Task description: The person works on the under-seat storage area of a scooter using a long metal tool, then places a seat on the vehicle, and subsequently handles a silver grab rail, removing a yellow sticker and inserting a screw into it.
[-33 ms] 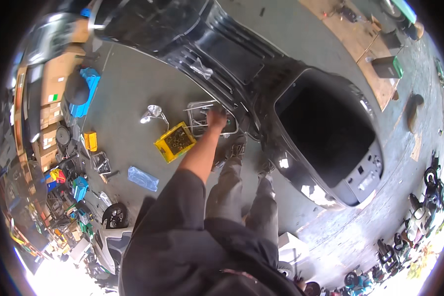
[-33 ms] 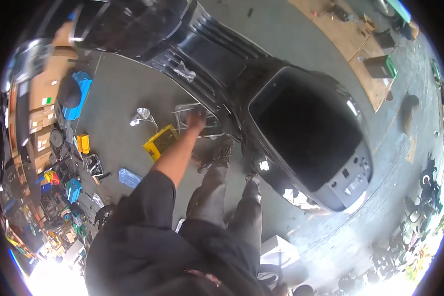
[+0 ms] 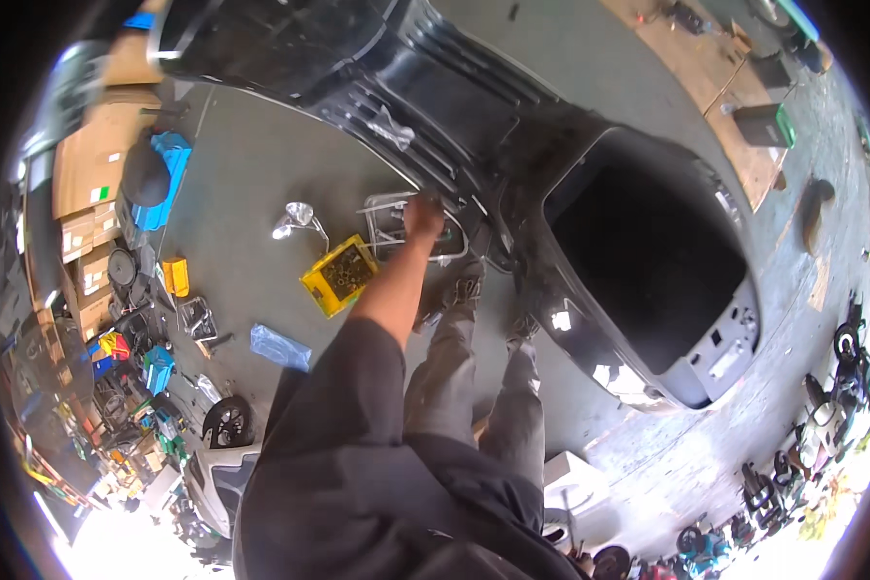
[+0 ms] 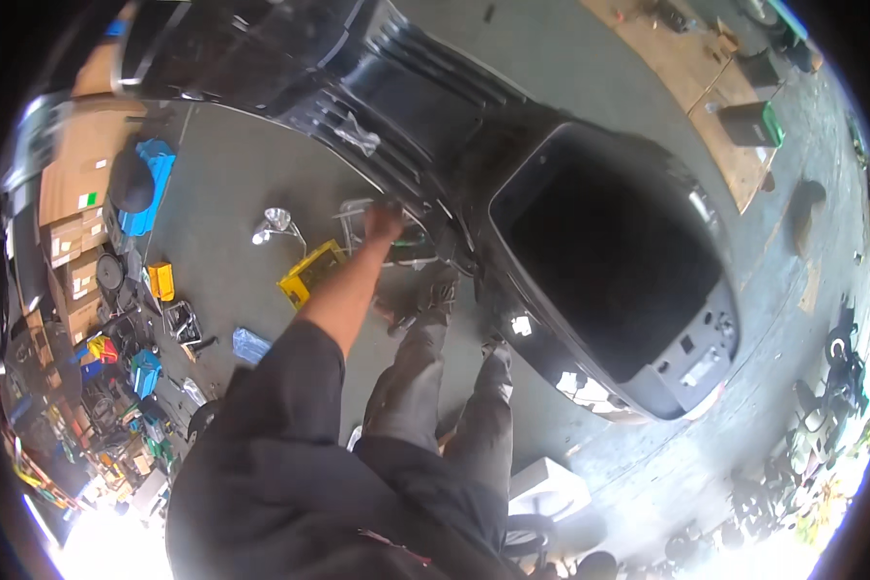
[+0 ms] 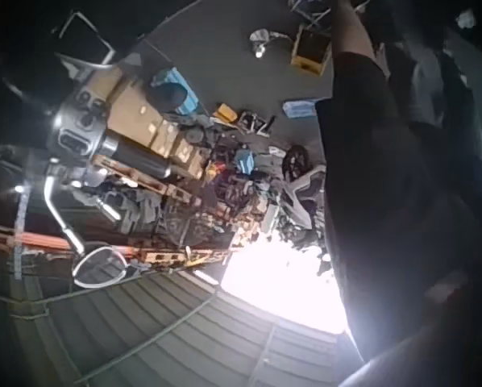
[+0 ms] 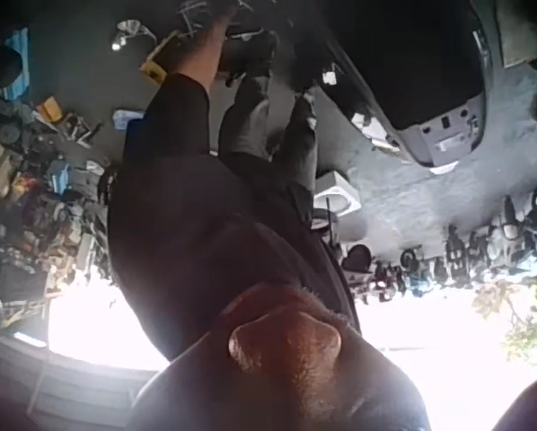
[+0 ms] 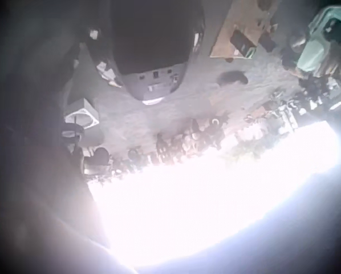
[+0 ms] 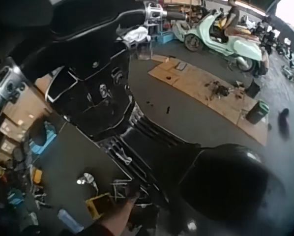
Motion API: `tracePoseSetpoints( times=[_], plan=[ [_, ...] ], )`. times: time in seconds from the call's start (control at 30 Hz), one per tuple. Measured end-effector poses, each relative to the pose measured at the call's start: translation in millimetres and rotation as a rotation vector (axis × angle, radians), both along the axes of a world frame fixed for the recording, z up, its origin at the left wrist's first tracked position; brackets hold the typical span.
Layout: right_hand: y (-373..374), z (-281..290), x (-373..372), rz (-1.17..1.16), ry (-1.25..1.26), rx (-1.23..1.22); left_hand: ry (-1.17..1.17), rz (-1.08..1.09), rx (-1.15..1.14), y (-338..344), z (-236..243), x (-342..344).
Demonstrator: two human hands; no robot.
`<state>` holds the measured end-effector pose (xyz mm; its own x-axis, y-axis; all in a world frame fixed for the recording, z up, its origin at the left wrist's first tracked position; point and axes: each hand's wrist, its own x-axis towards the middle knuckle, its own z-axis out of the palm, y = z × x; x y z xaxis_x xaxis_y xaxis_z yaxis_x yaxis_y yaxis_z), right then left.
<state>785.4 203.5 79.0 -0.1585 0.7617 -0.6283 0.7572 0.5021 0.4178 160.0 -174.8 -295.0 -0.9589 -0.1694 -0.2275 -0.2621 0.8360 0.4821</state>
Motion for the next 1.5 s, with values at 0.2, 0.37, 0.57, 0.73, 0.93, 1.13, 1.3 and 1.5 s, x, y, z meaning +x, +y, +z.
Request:
tracePoseSetpoints(
  times=[0.2,0.37,0.57,0.73,0.93,1.13,1.3,1.5],
  plan=[
    [-71.2,-13.4,-31.2,-0.226,-0.022,-0.030,0.013,0.043,0.239,30.2,-37.6,-69.2],
    [-73.8,-13.4,-42.2,-0.253,-0.026,-0.061,0.126,-0.015,0.117,6.3,-66.6,-63.1],
    [-73.3,-14.9,-45.3,-0.281,-0.014,-0.071,-0.167,0.455,0.886,3.7,-55.8,-45.7],
    [-70.1,-18.3,-48.8,-0.289,-0.005,-0.083,-0.233,0.253,0.520,5.6,-42.3,-16.9],
    [-71.2,-16.1,-52.2,-0.303,-0.010,-0.093,0.311,-0.307,0.240,36.9,-51.1,-12.9],
    [-75.4,-17.6,-55.2,-0.327,-0.007,-0.089,0.235,-0.265,0.165,29.7,-59.1,5.7],
    [-79.6,-18.9,-58.6,-0.341,-0.004,-0.096,0.142,-0.058,0.340,21.6,-67.5,-0.3],
    [-83.0,-20.5,-61.0,-0.348,0.001,-0.099,-0.269,0.523,1.388,3.7,-76.6,-13.5]
  ],
)
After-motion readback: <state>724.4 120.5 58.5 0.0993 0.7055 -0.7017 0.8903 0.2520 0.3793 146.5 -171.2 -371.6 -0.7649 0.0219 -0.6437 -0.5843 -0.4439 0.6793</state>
